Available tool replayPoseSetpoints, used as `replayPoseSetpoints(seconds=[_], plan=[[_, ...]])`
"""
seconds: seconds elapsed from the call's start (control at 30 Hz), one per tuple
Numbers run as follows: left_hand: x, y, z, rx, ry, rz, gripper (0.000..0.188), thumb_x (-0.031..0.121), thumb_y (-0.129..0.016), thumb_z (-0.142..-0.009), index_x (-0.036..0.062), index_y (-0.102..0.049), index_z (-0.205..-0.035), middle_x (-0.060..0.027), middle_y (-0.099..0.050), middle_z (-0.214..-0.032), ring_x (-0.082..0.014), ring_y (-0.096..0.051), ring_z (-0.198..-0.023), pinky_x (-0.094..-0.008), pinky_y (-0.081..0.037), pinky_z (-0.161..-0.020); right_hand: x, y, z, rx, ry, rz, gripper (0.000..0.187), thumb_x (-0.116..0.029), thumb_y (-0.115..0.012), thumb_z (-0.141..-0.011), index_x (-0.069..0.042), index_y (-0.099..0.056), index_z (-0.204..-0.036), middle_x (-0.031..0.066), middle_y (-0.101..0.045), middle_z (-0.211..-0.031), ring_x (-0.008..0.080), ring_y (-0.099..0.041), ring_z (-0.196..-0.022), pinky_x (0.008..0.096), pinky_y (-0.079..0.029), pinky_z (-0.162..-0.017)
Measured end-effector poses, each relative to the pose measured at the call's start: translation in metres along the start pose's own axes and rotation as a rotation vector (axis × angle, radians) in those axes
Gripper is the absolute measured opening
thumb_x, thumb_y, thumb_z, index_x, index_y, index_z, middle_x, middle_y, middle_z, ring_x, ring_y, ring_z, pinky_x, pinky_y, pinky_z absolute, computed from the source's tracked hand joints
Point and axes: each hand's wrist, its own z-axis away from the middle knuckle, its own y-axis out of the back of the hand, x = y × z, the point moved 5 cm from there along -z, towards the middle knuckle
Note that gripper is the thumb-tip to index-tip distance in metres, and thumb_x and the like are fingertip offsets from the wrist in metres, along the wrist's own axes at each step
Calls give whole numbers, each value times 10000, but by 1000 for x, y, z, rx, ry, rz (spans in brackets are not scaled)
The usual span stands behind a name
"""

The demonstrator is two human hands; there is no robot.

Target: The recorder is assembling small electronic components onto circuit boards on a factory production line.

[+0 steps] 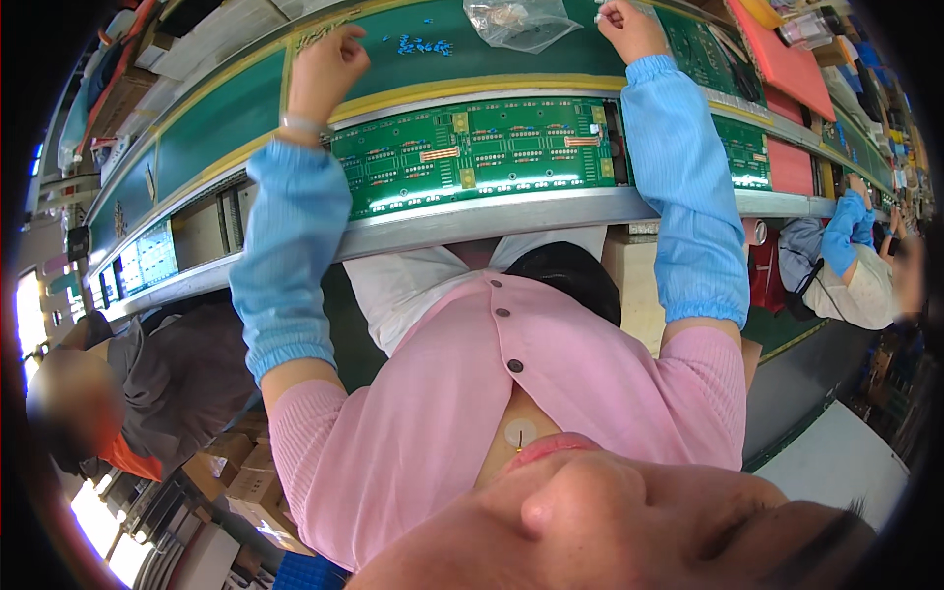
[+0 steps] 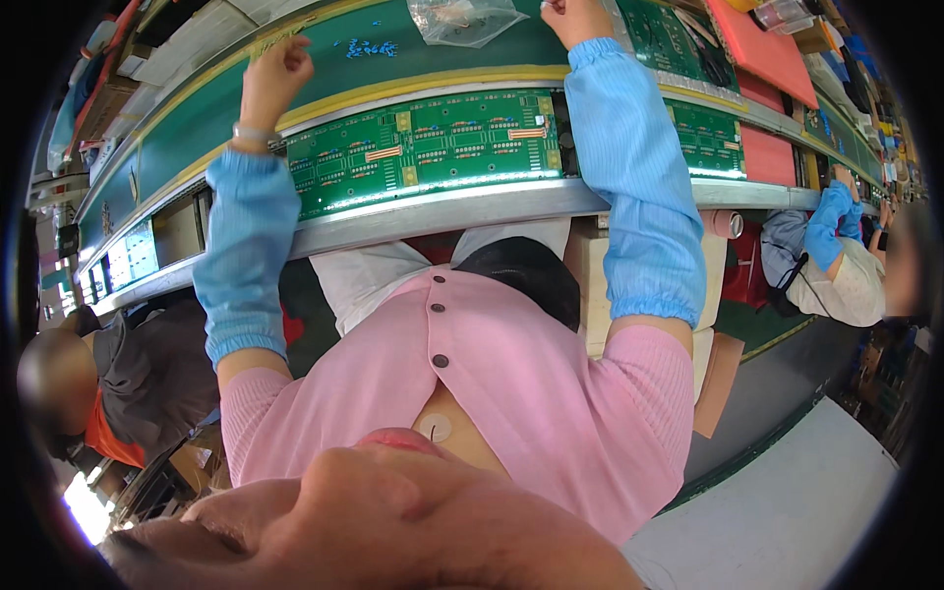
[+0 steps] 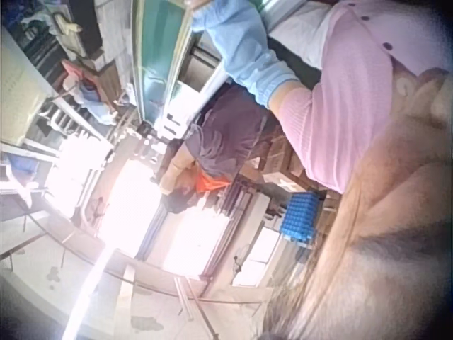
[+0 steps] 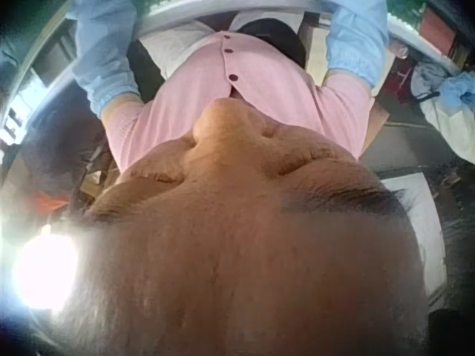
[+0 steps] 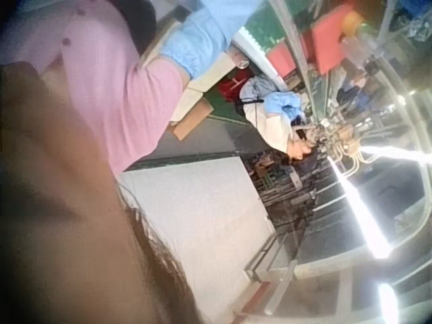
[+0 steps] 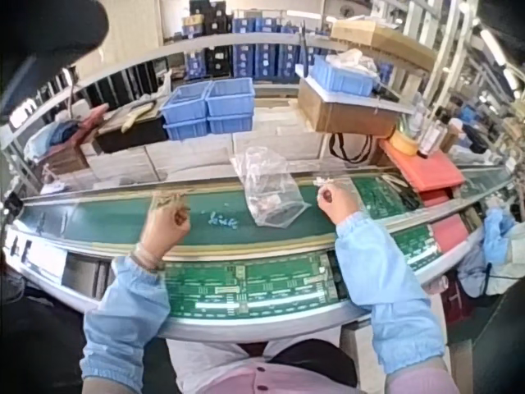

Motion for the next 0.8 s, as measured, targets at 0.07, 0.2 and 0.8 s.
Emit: replayPoseSetpoints(seconds=[0.07,0.2,0.8], plan=[[12,-11,39,-98,23,314,211,134,-650,-752,52,-667,-946,-92,-670,-783,-150,-647,-702,-259,-505,-645,-59,17,23,14,-34,-210,95,-122,-604,-790,-55,-591,-857,100,-592,-722,224,-587,-651,317,-461,-597],[58,-34,95,-295,169,626,159,67,-628,-791,-13,-658,-926,-82,-669,-779,-102,-622,-712,-228,-495,-632,-145,27,62,-24,98,-500,93,-113,-609,-804,-39,-581,-853,77,-579,-710,161,-562,-593,267,-443,-554],[61,-65,109,-208,270,501,180,85,-676,-741,-7,-657,-896,-85,-665,-749,-113,-631,-659,-219,-497,-621,-137,-9,80,38,72,-598,129,-111,-597,-819,-43,-587,-928,101,-612,-796,204,-604,-682,288,-470,-599]])
